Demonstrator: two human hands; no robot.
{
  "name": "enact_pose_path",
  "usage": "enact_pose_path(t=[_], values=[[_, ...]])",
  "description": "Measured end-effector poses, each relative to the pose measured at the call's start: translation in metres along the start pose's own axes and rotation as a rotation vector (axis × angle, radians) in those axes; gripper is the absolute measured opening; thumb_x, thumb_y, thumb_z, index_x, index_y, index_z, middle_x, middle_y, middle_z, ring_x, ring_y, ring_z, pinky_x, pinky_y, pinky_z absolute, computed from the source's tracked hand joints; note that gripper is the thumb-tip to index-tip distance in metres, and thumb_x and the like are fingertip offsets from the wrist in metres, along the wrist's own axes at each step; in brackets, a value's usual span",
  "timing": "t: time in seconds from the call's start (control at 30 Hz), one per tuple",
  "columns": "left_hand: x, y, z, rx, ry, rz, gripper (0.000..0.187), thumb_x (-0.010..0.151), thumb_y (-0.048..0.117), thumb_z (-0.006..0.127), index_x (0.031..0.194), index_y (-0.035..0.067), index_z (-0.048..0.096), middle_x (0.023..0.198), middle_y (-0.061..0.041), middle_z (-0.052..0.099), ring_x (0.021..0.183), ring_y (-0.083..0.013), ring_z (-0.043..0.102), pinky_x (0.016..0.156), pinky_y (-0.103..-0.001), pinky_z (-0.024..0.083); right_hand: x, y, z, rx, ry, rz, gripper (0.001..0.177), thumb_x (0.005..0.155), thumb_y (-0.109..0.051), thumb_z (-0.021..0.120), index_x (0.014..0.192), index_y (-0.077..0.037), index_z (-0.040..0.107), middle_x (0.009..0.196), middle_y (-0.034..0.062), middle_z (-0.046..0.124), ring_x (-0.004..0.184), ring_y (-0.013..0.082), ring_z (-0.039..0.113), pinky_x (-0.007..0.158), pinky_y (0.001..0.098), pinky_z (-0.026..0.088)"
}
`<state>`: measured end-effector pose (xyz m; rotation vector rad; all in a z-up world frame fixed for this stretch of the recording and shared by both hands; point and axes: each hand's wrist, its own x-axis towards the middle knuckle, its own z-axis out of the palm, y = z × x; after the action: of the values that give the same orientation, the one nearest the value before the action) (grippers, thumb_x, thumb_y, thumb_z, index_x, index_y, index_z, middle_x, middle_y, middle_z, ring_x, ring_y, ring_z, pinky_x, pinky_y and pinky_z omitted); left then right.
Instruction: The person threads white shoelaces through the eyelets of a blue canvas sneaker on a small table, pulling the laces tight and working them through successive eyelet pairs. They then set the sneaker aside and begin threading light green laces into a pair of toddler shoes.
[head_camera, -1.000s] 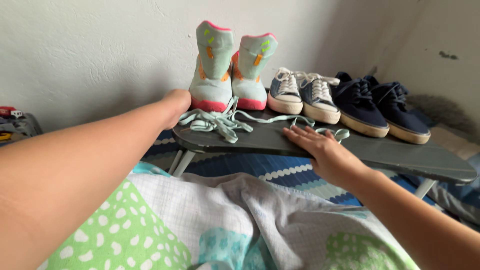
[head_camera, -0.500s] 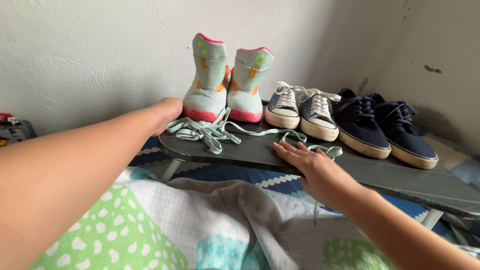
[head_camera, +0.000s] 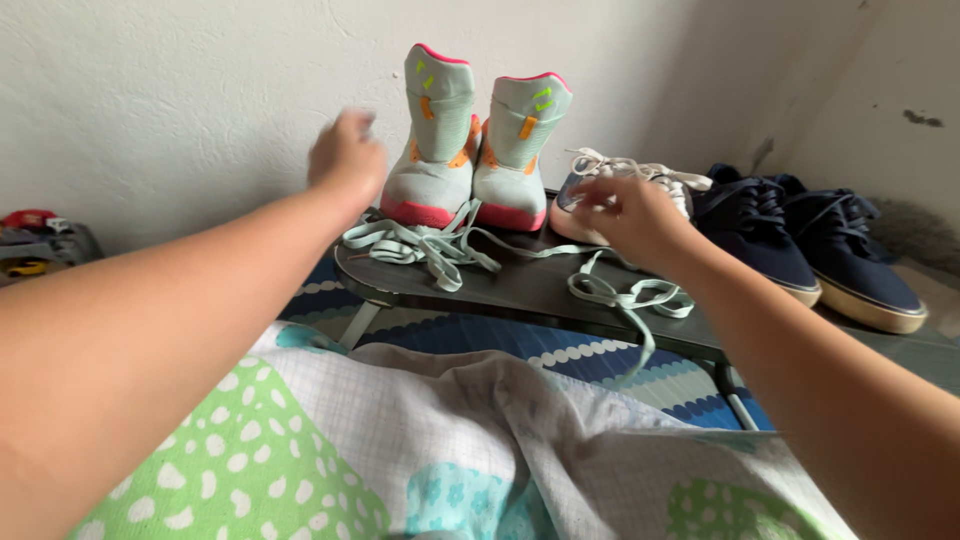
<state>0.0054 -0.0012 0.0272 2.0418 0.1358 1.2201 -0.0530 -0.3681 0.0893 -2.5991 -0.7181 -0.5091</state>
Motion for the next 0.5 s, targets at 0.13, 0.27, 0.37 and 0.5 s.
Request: enact_pose_path(t=[0.13,0.27,0.37,0.5], values=[[-0.006,0.066,-0.006,-0.101,0.301,0.470,0.037,0.081,0.003,0.071,0.116,0.016,0.065,0.107,-0.004,0.071,0.106,-0.0290,0.064,0.093,-0.045,0.051,0.037,0.009,0.024,0.204,0.103,0.091,0.057,0.085,-0.041,0.069,0.126,-0.002,0.068,0.101,0.0154,0.077,0.088,0.0278,0.077,0.079,0.0390,0.060],[-0.030,0.114,-0.010,-0.313,-0.163,0.507,0.021,0.093,0.005,0.059,0.109,0.018,0.065,0.107,0.000,0.067,0.107,-0.0186,0.067,0.097,-0.037,0.054,0.056,-0.005,0.045,0.013,0.125,0.029,0.083,0.082,-0.061,0.083,0.131,0.002,0.062,0.110,0.0232,0.071,0.099,0.0327,0.071,0.086,0.0412,0.056],[-0.049,0.122,-0.012,-0.063,-0.258,0.647,0.020,0.087,0.003,0.064,0.095,0.019,0.072,0.100,0.001,0.068,0.109,-0.0213,0.061,0.101,-0.046,0.039,0.057,-0.023,0.055,0.010,0.033,0.087,0.100,0.069,-0.065,0.084,0.139,-0.002,0.051,0.109,0.0252,0.071,0.095,0.0352,0.074,0.083,0.0437,0.058],[-0.063,0.110,-0.015,0.122,-0.181,0.796,0.029,0.074,0.001,0.072,0.093,0.023,0.073,0.113,0.000,0.063,0.120,-0.0249,0.054,0.107,-0.054,0.025,0.053,-0.038,0.063,-0.135,0.040,-0.025,0.111,0.063,-0.066,0.086,0.136,0.005,0.043,0.104,0.0301,0.070,0.098,0.0430,0.070,0.083,0.0471,0.057]])
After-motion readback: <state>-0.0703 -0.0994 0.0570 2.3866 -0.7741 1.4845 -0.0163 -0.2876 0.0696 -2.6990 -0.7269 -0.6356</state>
